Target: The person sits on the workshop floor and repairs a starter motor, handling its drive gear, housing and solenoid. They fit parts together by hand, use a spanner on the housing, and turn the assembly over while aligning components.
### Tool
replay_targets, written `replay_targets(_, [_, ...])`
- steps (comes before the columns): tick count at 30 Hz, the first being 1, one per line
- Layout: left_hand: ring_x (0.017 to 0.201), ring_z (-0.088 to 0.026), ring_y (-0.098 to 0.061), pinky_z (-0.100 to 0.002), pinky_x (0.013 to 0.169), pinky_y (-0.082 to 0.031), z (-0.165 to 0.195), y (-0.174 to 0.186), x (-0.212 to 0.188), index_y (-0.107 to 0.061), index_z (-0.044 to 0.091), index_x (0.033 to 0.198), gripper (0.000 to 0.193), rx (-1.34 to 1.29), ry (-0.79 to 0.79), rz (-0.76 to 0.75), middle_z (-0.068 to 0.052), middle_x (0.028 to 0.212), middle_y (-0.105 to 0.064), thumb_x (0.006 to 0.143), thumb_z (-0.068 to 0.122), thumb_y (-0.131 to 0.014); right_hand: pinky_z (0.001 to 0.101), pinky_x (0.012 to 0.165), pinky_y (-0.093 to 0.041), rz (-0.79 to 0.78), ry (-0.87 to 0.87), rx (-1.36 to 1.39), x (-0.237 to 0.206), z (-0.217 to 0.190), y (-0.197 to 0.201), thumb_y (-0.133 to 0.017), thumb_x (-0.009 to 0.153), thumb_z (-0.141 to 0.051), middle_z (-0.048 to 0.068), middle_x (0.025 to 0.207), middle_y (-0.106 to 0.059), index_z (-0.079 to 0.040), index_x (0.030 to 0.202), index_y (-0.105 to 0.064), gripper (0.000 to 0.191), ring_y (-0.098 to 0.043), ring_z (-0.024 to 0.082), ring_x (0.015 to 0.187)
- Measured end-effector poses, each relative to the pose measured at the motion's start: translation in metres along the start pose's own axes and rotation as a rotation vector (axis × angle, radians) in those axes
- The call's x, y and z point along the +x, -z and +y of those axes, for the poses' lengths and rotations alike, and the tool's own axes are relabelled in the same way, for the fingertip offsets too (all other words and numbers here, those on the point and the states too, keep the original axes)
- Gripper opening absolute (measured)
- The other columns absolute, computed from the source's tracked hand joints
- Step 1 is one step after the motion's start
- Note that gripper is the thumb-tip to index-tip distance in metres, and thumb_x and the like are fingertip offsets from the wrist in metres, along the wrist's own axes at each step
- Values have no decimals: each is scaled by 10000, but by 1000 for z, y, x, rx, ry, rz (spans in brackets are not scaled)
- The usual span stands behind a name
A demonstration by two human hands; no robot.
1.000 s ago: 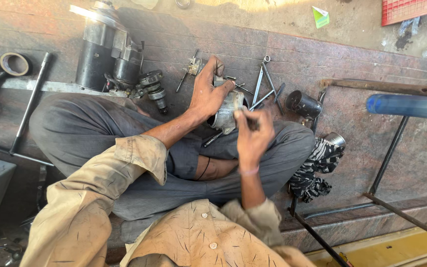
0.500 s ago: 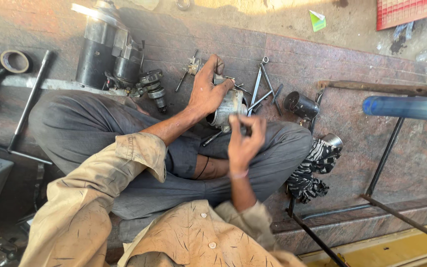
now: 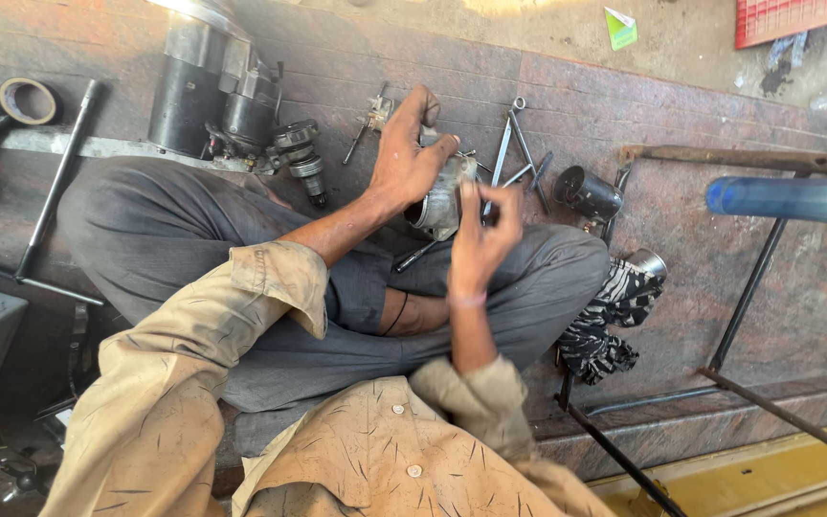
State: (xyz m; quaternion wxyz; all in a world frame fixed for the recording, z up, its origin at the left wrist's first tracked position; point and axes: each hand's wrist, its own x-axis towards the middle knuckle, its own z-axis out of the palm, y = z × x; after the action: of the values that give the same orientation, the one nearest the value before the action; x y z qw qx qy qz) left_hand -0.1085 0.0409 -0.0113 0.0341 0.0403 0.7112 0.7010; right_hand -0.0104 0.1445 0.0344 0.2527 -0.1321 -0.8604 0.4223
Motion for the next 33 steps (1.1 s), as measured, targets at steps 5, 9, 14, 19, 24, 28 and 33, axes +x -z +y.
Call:
replay_targets(5, [856,-245,-443,-362,821,-466,0,1,-1,-430,29,982,373,-7,-8,-11,-100,903,-434,797,85,-749,362,836,-426,27,-10,-50,-21,0,9,-814,911,-98,76,910,-585,-11,911,-619,214,-543,206,904])
replay_targets(9, [852,-253,-454,-371,819,-468,2,3,-2,-440,26,1003,373,18,-51,-20,-107,904,-452,827,113,-757,372,887,-452,-4,-27,5,18,17,-2,-803,928,-104,58,920,-617,-29,917,-631,188,-576,214,912])
replay_targets(14, [833,-259,-471,-375,794,-466,6,6,0,-445,26,998,358,46,-51,-19,-110,892,-477,830,122,-747,417,981,-405,-12,43,-114,8,4,-9,-820,917,-119,51,938,-618,-46,906,-626,208,-544,243,979])
replay_targets(19, [822,-271,-452,-376,792,-473,4,5,0,-440,21,995,368,26,-32,-11,-124,886,-458,833,123,-754,426,1004,-364,24,41,-112,-33,-16,2,-872,855,-153,61,1019,-525,-79,880,-665,222,-456,260,1091])
replay_targets(24, [819,-266,-484,-375,782,-478,2,4,0,-461,24,996,361,34,-42,-18,-123,879,-495,840,149,-761,470,1038,-332,-2,160,-255,0,-2,-2,-891,864,-140,33,1039,-562,-97,872,-688,207,-483,258,1139])
replay_targets(28, [802,-271,-477,-383,779,-479,8,7,0,-465,23,994,386,73,-21,-24,-128,866,-506,882,232,-770,492,1115,-339,-42,68,-282,3,-4,-13,-788,943,-228,59,1207,-581,-147,999,-722,118,-465,281,1254])
replay_targets(33, [769,-268,-475,-397,736,-465,14,8,3,-467,24,972,378,72,40,-19,-121,833,-507,959,313,-711,551,1236,-217,-235,105,-356,-32,-26,21,-631,1040,-413,119,1431,-499,-219,1320,-734,356,-347,350,1419])
